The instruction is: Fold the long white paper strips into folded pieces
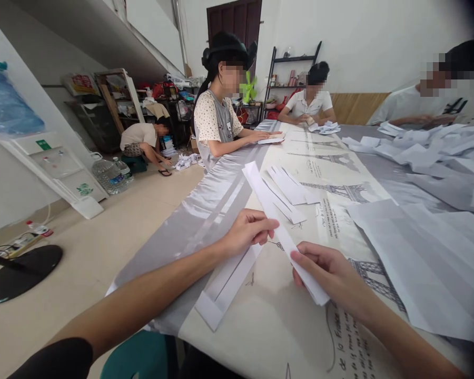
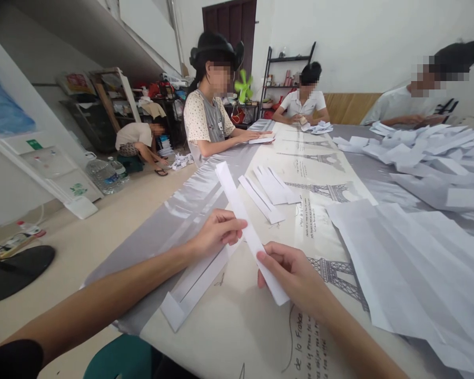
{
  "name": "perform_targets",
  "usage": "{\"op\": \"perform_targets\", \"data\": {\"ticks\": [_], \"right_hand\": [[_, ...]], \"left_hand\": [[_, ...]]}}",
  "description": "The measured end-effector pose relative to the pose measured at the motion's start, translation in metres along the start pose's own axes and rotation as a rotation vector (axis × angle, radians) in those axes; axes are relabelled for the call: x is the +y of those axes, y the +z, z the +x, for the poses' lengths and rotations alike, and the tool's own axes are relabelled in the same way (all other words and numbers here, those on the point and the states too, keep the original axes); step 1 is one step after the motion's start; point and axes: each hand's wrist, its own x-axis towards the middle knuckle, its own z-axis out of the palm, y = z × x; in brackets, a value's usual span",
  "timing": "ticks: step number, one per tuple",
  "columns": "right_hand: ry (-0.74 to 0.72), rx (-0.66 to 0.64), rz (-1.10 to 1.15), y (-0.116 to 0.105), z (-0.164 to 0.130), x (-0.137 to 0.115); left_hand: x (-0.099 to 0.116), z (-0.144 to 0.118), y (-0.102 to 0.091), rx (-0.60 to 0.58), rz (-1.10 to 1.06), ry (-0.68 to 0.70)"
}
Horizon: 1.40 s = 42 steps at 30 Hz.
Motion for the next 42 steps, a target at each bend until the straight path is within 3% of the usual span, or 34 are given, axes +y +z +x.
{"op": "perform_targets", "data": {"ticks": [2, 7, 14, 20, 25, 29, 34, 42], "right_hand": [[-0.026, 0.049, -0.025, 0.001, -0.001, -0.001], [-0.027, 0.099, -0.025, 0.005, -0.004, -0.006], [-0.056, 0.035, 0.014, 0.003, -0.003, -0.003], [-0.069, 0.048, -0.009, -0.002, -0.001, 0.005], [-0.059, -0.038, 0.024, -0.006, 0.001, 0.006], [-0.083, -0.031, 0.044, -0.005, 0.001, 0.006], [-0.106, -0.041, 0.084, -0.006, 0.002, 0.009], [-0.087, -0.097, 0.088, -0.012, 0.006, 0.011]], "left_hand": [[-0.002, 0.0, -0.001, -0.022, 0.009, -0.015], [0.002, -0.006, 0.005, -0.209, 0.088, -0.009], [0.004, -0.003, 0.001, -0.028, 0.014, -0.027], [0.006, -0.007, 0.007, -0.234, 0.175, 0.013], [0.003, -0.006, 0.007, -0.131, 0.044, -0.015], [-0.006, 0.002, 0.004, -0.103, -0.016, -0.033], [-0.014, 0.014, 0.0, 0.094, -0.04, 0.063], [-0.017, 0.018, -0.001, 0.055, 0.013, 0.053]]}}
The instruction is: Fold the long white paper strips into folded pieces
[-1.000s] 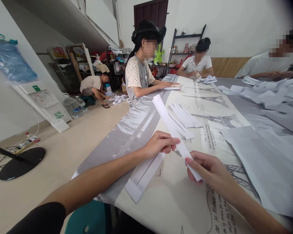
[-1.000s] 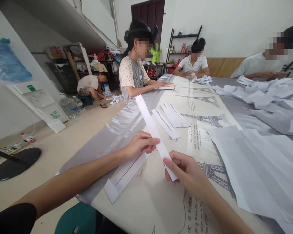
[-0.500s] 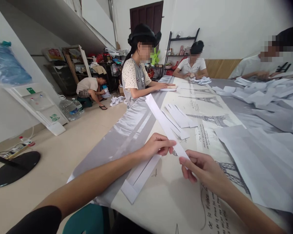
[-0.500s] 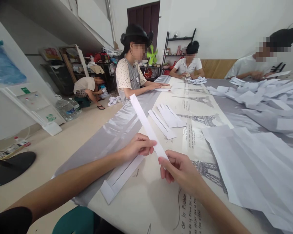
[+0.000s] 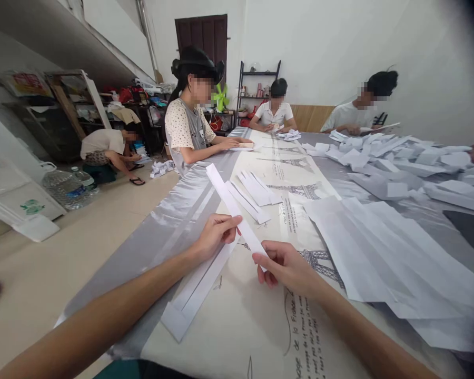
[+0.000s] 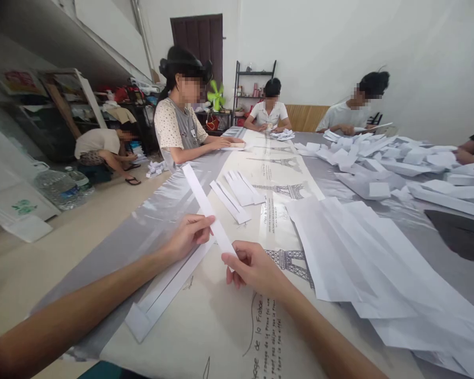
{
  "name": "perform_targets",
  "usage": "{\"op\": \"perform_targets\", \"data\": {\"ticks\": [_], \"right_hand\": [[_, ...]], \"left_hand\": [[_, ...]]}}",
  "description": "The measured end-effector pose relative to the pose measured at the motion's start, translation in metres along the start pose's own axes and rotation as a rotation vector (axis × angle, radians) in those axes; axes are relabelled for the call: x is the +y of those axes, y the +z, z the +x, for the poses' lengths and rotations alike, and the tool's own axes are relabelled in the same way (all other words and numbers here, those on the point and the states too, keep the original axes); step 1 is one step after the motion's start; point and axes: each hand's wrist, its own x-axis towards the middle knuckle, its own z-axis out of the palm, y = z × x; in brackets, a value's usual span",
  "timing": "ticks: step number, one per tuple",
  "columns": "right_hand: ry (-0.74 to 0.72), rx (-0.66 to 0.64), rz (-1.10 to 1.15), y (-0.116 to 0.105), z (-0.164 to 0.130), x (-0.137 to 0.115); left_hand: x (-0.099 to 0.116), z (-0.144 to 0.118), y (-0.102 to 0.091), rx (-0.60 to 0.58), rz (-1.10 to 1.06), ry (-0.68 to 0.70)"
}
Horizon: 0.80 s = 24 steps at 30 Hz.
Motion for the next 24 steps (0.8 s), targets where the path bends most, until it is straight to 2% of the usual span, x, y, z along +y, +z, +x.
{"op": "perform_targets", "data": {"ticks": [3, 9, 12, 15, 20, 24], "right_hand": [[-0.001, 0.021, -0.007, 0.0, 0.0, 0.001], [-0.043, 0.087, -0.063, 0.004, -0.003, 0.001], [-0.049, 0.078, 0.043, 0.005, -0.004, -0.002], [0.041, 0.069, 0.201, 0.006, -0.004, -0.006], [0.137, 0.121, 0.289, 0.003, -0.003, -0.01], [0.041, 0.193, 0.168, 0.004, 0.0, -0.007]], "left_hand": [[0.0, 0.0, 0.002, -0.014, 0.02, 0.021], [0.001, 0.002, 0.002, 0.064, 0.051, 0.059], [0.002, -0.001, 0.004, -0.026, 0.032, 0.044], [0.005, -0.006, 0.011, -0.122, -0.023, -0.01], [0.011, -0.01, 0.017, -0.115, 0.063, -0.046], [0.015, -0.01, 0.016, -0.112, 0.157, -0.004]]}}
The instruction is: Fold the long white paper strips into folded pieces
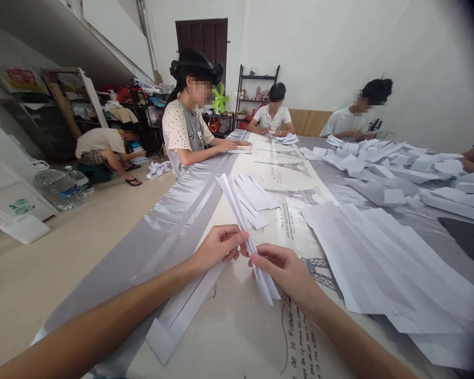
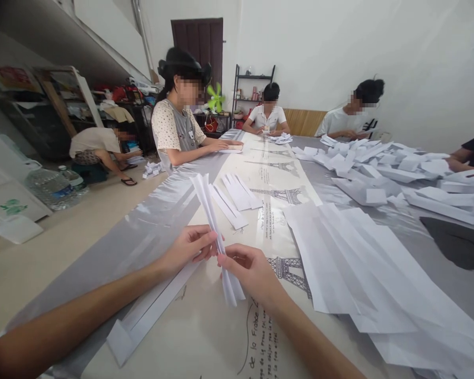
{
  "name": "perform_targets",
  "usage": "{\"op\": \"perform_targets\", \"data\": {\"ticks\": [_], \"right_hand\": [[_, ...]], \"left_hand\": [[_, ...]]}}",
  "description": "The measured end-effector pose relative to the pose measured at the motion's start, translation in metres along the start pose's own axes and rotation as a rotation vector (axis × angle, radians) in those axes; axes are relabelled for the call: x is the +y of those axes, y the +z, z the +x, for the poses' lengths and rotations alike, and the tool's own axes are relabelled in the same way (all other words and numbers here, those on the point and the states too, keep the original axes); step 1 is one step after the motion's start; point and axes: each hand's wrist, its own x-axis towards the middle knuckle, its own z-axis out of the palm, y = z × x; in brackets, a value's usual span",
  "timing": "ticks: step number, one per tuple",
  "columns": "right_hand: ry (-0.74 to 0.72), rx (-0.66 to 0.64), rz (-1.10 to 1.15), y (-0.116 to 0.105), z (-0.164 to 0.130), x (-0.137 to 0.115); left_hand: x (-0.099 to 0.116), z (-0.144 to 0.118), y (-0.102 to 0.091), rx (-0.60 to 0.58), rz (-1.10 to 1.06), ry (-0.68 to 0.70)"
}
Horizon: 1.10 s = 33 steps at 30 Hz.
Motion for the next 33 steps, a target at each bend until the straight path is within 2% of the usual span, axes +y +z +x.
{"op": "perform_targets", "data": {"ticks": [7, 10, 14, 20, 27, 29, 33], "right_hand": [[-0.073, 0.175, -0.175, 0.005, 0.003, 0.008], [-0.087, 0.204, -0.171, 0.005, 0.003, 0.006], [-0.033, 0.099, -0.073, 0.006, -0.001, 0.002], [0.04, -0.105, 0.22, 0.009, -0.007, -0.006], [0.026, 0.0, 0.14, 0.005, -0.005, -0.004], [0.033, -0.023, 0.098, 0.004, -0.005, -0.003], [0.043, -0.208, 0.029, 0.005, -0.006, -0.003]], "left_hand": [[-0.003, -0.001, 0.001, 0.115, 0.106, -0.015], [-0.008, 0.0, 0.001, 0.155, 0.033, -0.009], [-0.013, 0.0, 0.002, 0.116, -0.095, -0.013], [-0.008, -0.003, 0.006, 0.034, -0.097, 0.005], [-0.006, -0.001, 0.014, 0.027, -0.138, -0.05], [-0.006, 0.0, 0.012, 0.06, -0.133, -0.076], [-0.005, 0.003, 0.002, 0.233, -0.112, -0.136]]}}
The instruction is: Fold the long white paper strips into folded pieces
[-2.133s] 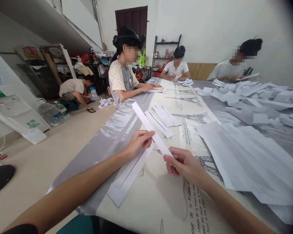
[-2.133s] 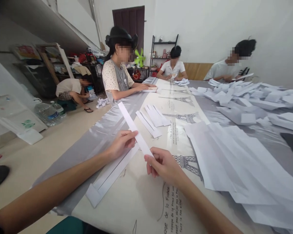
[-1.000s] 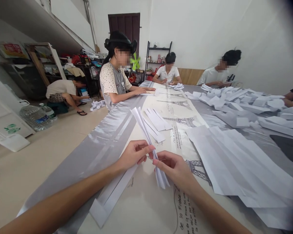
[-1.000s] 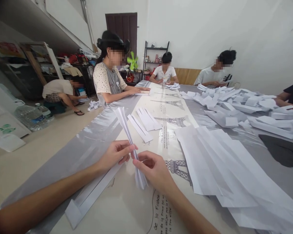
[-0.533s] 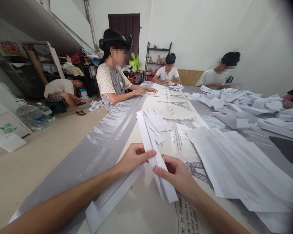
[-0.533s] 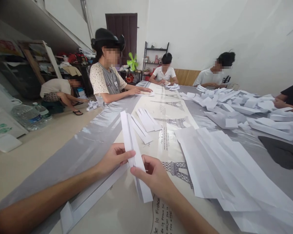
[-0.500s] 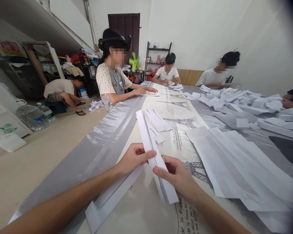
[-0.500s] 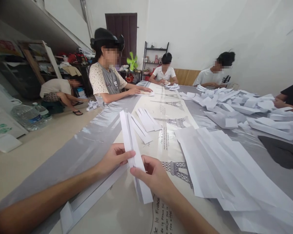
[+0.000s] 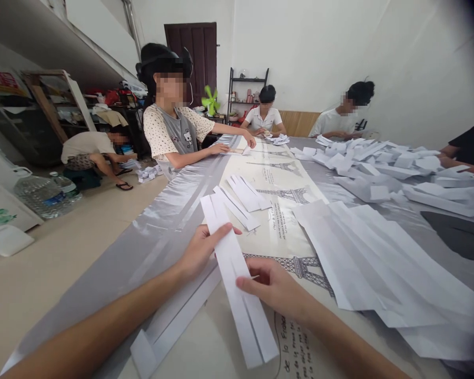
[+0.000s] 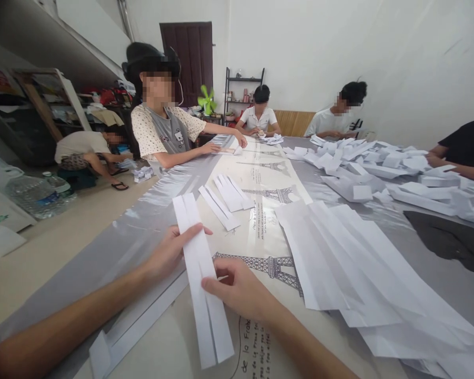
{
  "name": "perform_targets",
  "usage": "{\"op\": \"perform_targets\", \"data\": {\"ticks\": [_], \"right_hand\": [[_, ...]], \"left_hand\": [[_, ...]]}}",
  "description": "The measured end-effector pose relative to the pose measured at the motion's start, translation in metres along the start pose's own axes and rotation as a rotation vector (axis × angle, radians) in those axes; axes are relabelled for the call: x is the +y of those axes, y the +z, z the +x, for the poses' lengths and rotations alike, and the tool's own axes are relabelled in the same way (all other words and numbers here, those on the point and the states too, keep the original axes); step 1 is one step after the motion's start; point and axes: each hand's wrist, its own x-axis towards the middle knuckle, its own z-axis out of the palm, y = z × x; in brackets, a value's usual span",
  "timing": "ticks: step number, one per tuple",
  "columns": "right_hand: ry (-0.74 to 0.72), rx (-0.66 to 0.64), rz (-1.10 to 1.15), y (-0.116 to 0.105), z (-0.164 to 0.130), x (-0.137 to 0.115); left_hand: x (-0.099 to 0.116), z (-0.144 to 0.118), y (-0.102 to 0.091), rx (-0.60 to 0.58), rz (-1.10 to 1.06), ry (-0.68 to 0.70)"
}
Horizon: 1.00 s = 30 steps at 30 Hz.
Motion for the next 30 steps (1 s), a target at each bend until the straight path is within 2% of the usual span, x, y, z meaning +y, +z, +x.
{"op": "perform_targets", "data": {"ticks": [2, 8, 10, 14, 17, 21, 26, 30], "right_hand": [[0.002, -0.03, -0.018, 0.002, 0.0, 0.001], [-0.015, 0.019, -0.005, 0.004, 0.0, 0.005], [0.015, 0.012, -0.002, 0.004, 0.0, 0.005], [0.063, -0.001, -0.012, 0.001, 0.001, 0.004], [0.064, 0.012, -0.065, -0.008, 0.001, 0.001], [0.116, 0.161, -0.183, -0.035, -0.002, -0.009], [0.178, 0.506, -0.164, -0.067, -0.007, -0.014], [0.094, 0.655, -0.064, -0.076, -0.004, -0.007]], "left_hand": [[0.001, 0.0, -0.002, 0.038, 0.038, -0.003], [0.003, -0.004, 0.0, -0.012, 0.042, 0.011], [0.005, -0.001, -0.003, 0.011, 0.036, 0.02], [0.006, 0.012, -0.021, 0.105, 0.042, 0.068], [0.005, 0.023, -0.039, 0.132, 0.065, 0.124], [0.01, 0.033, -0.065, 0.095, 0.121, 0.178], [0.027, 0.033, -0.092, -0.042, 0.423, 0.204], [0.039, 0.028, -0.102, -0.113, 0.556, 0.185]]}}
